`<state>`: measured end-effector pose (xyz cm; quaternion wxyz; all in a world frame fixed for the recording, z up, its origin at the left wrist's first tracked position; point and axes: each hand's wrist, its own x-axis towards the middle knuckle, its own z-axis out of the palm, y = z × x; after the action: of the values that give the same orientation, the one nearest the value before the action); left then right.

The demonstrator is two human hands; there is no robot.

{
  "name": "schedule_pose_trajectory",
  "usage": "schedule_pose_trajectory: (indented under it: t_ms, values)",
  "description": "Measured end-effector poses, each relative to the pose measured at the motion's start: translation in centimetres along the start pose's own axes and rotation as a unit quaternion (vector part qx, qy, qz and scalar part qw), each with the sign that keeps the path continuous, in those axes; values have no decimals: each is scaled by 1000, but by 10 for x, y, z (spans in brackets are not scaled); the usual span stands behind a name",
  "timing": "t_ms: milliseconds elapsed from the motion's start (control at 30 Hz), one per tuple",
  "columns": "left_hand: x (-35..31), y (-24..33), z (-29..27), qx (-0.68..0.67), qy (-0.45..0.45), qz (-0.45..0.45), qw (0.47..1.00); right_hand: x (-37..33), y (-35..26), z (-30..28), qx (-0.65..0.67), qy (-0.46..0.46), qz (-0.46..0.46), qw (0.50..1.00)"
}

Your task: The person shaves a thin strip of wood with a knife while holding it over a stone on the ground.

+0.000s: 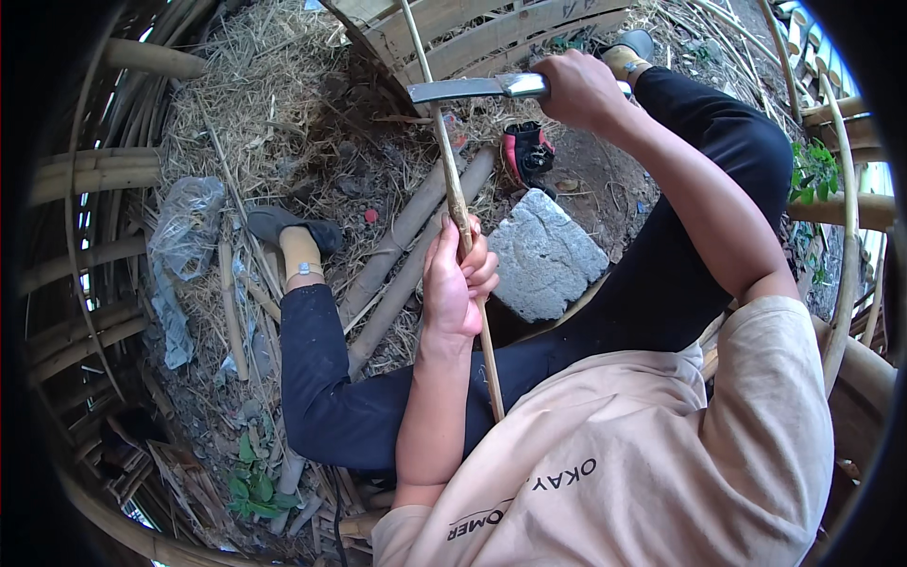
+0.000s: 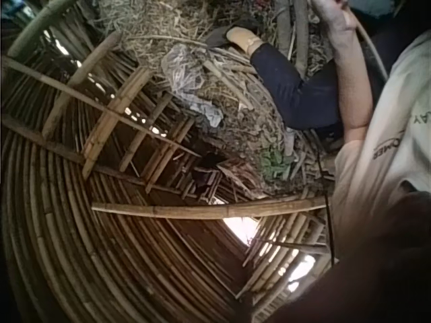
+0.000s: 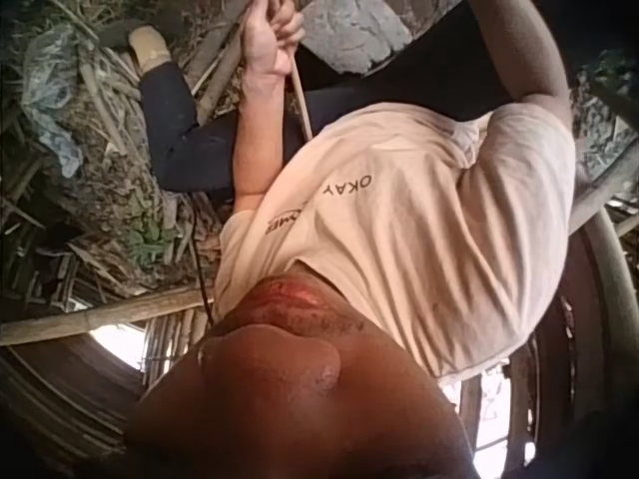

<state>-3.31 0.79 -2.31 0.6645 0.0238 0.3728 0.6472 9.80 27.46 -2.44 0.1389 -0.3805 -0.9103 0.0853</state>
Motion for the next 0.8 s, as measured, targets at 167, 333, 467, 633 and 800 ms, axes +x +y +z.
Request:
schedule_pose_trajectory:
  t_ms: [167, 333, 467, 633, 800]
  values:
    - [1, 7, -4, -38, -23, -12, 999, -14, -21, -5, 85, -93, -81, 989]
    - [0, 2, -7, -33, -22, -10, 999, -31, -48, -3, 131, -153, -95, 975]
    - [-4, -2, 2, 6, -2, 11, 1000, -36, -47, -1, 146, -150, -99, 973]
    - [0, -3, -1, -26, -5, -2, 1000, -36, -44, -5, 138, -146, -109, 973]
    - [2, -2, -3, -36, 2, -21, 999, -41, -47, -8, 137, -135, -129, 973]
